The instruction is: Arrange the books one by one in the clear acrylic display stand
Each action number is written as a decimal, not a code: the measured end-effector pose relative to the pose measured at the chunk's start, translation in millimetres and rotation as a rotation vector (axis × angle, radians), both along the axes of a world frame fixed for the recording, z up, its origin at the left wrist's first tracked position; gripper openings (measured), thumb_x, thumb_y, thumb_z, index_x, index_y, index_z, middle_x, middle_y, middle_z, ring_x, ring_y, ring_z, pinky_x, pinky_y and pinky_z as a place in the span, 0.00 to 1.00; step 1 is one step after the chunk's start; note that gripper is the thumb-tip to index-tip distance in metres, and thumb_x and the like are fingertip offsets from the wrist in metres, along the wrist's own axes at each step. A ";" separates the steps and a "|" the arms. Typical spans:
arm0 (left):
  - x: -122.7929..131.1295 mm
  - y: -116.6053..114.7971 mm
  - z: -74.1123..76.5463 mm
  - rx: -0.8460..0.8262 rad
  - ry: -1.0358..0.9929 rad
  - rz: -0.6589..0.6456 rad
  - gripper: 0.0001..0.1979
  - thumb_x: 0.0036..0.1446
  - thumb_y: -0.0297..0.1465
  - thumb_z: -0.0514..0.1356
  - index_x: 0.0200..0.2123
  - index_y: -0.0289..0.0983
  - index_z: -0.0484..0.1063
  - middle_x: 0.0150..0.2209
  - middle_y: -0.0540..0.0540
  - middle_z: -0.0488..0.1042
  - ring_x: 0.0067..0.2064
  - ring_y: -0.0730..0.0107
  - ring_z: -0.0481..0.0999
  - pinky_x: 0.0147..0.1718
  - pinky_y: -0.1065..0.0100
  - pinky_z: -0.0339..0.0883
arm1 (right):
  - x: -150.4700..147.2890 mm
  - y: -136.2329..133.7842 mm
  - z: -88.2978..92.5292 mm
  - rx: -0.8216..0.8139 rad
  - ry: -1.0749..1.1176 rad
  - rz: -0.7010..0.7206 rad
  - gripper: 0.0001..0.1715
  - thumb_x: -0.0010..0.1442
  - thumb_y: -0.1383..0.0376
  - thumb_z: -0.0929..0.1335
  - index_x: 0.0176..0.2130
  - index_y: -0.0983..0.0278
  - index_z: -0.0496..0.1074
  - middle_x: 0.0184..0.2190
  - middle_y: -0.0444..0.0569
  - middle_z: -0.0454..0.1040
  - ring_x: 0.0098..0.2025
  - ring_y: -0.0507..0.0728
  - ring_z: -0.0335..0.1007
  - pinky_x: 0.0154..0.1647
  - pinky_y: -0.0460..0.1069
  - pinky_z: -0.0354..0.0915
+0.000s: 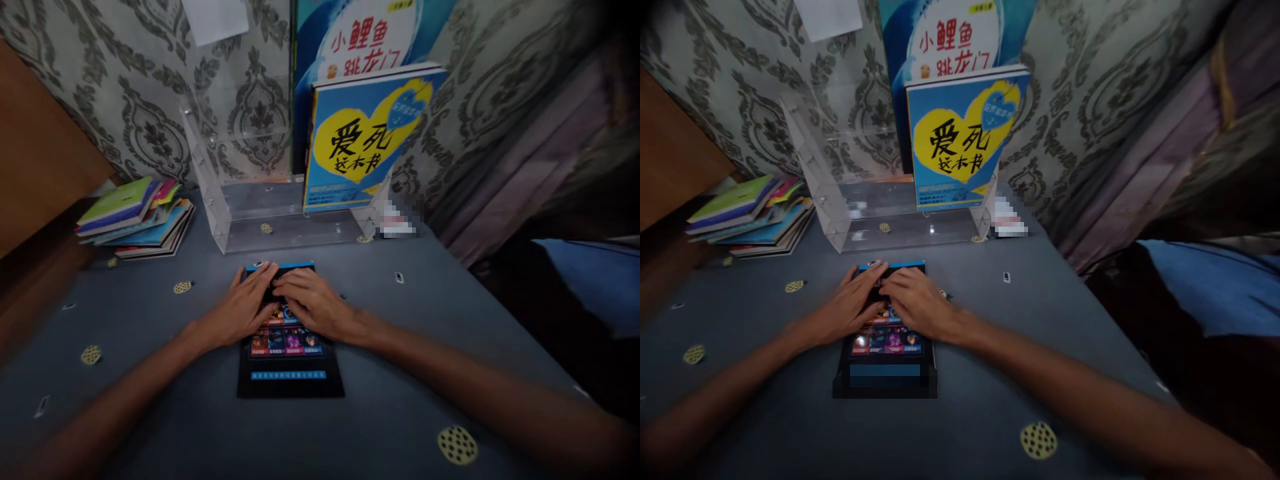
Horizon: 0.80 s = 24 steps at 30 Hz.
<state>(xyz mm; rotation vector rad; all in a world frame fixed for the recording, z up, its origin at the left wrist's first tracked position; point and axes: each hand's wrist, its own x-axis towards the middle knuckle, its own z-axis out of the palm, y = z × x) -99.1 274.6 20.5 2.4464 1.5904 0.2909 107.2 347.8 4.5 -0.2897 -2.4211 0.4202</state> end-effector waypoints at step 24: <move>-6.8 13.0 -45.2 0.465 0.055 -0.036 0.32 0.68 0.39 0.48 0.72 0.44 0.43 0.63 0.37 0.70 0.65 0.48 0.69 0.58 0.42 0.63 | 20.1 -2.8 13.7 -0.034 -0.321 -0.224 0.22 0.70 0.63 0.63 0.59 0.73 0.67 0.63 0.63 0.68 0.67 0.59 0.61 0.69 0.56 0.56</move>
